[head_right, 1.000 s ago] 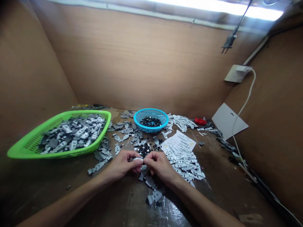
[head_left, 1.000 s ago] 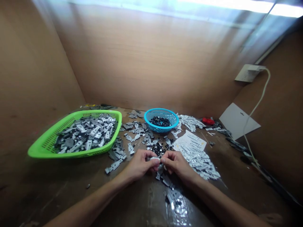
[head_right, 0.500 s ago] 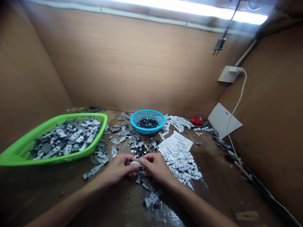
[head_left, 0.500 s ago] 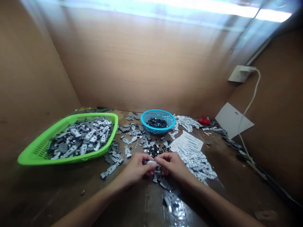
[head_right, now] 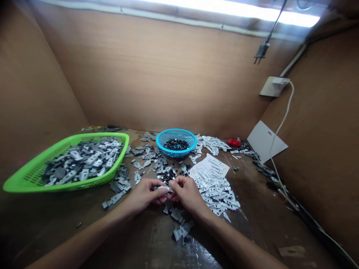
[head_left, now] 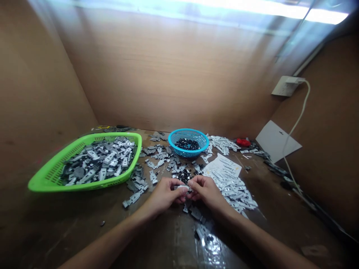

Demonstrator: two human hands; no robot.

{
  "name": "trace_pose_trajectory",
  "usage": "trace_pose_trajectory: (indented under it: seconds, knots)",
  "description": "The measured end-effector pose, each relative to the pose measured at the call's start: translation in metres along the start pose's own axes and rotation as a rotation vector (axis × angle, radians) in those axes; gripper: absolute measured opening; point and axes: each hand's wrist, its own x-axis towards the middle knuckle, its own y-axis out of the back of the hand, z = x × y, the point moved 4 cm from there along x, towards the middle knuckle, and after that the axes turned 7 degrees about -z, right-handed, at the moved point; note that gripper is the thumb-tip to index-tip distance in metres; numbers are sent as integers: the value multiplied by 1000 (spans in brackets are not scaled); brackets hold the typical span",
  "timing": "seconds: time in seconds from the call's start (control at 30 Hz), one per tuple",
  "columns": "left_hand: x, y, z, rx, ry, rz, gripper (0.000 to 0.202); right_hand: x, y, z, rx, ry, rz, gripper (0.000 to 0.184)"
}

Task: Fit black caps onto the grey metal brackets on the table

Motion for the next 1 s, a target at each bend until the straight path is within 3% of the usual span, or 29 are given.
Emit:
trace_pose_trajectory:
  seconds: [0.37, 0.67, 0.83, 1.0]
  knots:
    - [1, 6, -4, -212, 2, 108, 37, 0, -4, 0, 116, 69, -99, 34]
    - [2, 1, -4, -268, -15, 87, 33, -3, -6, 0, 43, 86, 42, 26]
    - [4, 0, -9, -389, -4, 40, 31, -5, -7, 0, 53, 92, 51, 28]
    - [2, 2, -6, -332, -50, 48, 31, -5, -7, -4, 74, 115, 25, 28]
